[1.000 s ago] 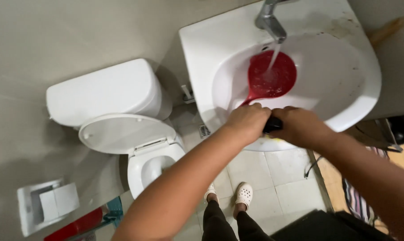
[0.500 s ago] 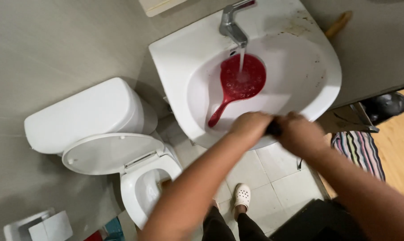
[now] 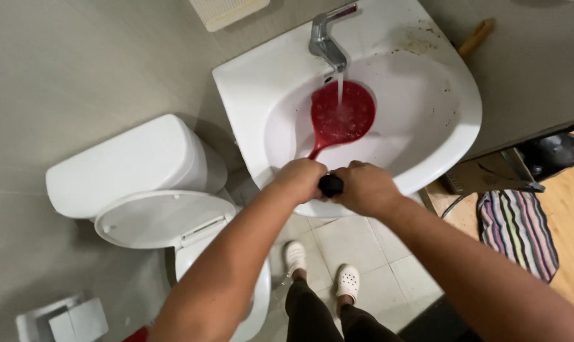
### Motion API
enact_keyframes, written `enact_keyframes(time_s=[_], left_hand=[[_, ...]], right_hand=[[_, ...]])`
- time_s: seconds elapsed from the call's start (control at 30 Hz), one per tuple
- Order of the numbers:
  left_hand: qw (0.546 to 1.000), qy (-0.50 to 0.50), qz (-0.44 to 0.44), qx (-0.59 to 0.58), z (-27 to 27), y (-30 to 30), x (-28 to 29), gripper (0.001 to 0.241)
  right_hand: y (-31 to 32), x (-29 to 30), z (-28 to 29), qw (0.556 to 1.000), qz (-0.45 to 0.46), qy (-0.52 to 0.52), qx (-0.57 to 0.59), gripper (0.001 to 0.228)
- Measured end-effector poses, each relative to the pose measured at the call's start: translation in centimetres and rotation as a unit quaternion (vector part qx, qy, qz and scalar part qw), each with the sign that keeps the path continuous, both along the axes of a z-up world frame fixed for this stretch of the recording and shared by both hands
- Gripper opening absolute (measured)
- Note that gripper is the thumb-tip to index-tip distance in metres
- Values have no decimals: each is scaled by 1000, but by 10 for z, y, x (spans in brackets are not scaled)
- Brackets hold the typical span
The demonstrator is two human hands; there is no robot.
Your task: The person mops the tiled bathroom floor using a blue mop and a red bucket. They then move to the sink area, where they use a yellow sponge to scrub the sink basin, faucet, and the wall behind the sink, rinsing the sponge under running water.
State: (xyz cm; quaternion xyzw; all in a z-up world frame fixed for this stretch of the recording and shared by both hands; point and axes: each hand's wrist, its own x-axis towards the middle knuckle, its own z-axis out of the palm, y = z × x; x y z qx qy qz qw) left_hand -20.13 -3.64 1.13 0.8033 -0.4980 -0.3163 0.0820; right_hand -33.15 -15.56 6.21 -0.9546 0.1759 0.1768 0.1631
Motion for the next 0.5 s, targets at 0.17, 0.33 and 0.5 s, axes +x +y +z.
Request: enact_keyframes(time_s=[0.17, 0.33, 0.5], left_hand=[[994, 23, 18, -105, -19, -66, 5, 16], [962, -82, 23, -259, -11, -110, 47, 16], [949, -147, 43, -274, -90, -134, 84, 14]], right_hand=[[-49, 18, 15, 997, -36, 57, -40, 36], [-84, 50, 0, 988, -104, -69, -93, 39], [-94, 102, -71, 985, -131, -23, -112, 33]])
